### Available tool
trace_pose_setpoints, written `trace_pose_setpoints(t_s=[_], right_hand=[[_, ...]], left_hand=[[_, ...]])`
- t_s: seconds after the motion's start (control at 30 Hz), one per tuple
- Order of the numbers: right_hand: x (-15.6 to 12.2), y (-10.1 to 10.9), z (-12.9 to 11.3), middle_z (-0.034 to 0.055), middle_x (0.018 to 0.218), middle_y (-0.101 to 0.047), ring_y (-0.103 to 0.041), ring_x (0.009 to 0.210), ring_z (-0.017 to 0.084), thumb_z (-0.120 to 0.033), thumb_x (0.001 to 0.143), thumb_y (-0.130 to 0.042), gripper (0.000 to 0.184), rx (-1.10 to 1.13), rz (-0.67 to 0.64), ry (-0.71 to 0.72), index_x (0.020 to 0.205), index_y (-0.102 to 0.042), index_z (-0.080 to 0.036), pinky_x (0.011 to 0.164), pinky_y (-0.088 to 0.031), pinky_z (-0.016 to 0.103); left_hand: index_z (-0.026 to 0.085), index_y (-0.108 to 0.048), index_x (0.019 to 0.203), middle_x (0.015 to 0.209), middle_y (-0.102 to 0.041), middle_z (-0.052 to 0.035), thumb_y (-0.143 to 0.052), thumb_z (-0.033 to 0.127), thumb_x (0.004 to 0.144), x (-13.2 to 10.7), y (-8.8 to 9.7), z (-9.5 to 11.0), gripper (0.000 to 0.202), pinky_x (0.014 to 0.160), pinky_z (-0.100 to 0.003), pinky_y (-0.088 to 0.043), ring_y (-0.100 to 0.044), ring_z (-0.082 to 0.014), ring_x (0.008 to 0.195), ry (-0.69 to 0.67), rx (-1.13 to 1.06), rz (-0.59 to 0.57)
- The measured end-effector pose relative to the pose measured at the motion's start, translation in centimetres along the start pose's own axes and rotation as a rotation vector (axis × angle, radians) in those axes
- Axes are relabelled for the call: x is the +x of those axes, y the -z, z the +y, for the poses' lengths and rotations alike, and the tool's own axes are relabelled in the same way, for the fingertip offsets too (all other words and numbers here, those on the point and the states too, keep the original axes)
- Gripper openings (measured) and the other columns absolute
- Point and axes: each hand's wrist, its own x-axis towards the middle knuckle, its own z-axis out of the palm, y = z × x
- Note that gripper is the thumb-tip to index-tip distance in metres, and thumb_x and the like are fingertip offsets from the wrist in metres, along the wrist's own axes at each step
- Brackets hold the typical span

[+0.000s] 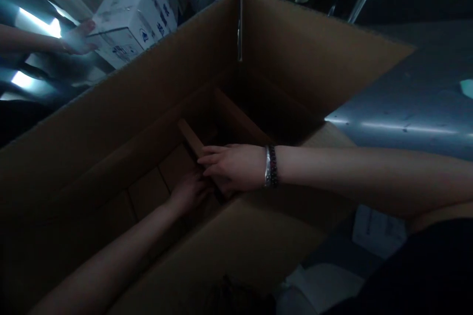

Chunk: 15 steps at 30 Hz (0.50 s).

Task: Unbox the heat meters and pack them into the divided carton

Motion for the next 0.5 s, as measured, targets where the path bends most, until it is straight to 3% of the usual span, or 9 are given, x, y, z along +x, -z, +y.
trace_pose_setpoints(t_s=[0.1, 0.2, 0.37, 0.5], right_hand=[[-0.3, 0.0, 0.5, 0.0058, 0.142, -0.031, -0.016, 0.134, 0.029, -0.023, 0.076, -0.064, 0.05, 0.063, 0.02, 0.025, 0.124, -0.051, -0.016, 0.107, -0.029, 0.045], [-0.4, -0.1, 0.7, 0.0064, 0.142, -0.031, -0.025, 0.132, 0.027, -0.02, 0.076, -0.063, 0.05, 0.139, 0.029, 0.037, 0.124, -0.05, -0.015, 0.107, -0.031, 0.039], [-0.6, -0.4, 0.3, 0.0102, 0.147, -0.014, -0.042, 0.122, 0.024, -0.02, 0.075, -0.062, 0.075, 0.261, 0.176, -0.111, 0.139, -0.025, -0.016, 0.099, -0.041, 0.033], [-0.4, -0.8, 0.2, 0.0126, 0.141, -0.031, -0.046, 0.119, 0.025, -0.023, 0.075, -0.061, 0.079, 0.286, 0.161, -0.2, 0.141, -0.018, -0.013, 0.096, -0.043, 0.034]], left_hand=[[0.02, -0.068, 0.09, 0.096, -0.064, -0.0071, -0.06, 0.025, 0.077, 0.8, 0.3, -0.6, 0.016, 0.09, -0.046, -0.042, -0.051, -0.0281, 0.103, -0.026, -0.016, -0.092], [0.022, -0.067, 0.092, 0.102, -0.06, -0.0073, -0.057, 0.027, 0.079, 0.5, -0.7, -1.4, 0.017, 0.089, -0.045, -0.043, -0.048, -0.0273, 0.107, -0.046, -0.061, -0.059], [0.018, -0.054, 0.108, 0.125, -0.044, -0.0132, -0.057, 0.026, 0.079, -1.4, -2.4, -0.7, 0.031, 0.093, -0.049, -0.041, -0.037, -0.0291, 0.12, 0.223, -0.099, 0.207], [0.02, -0.05, 0.113, 0.133, -0.035, -0.0126, -0.061, 0.028, 0.076, -1.4, -2.5, -0.4, 0.04, 0.098, -0.052, -0.035, -0.032, -0.0311, 0.125, 0.288, -0.099, 0.119]])
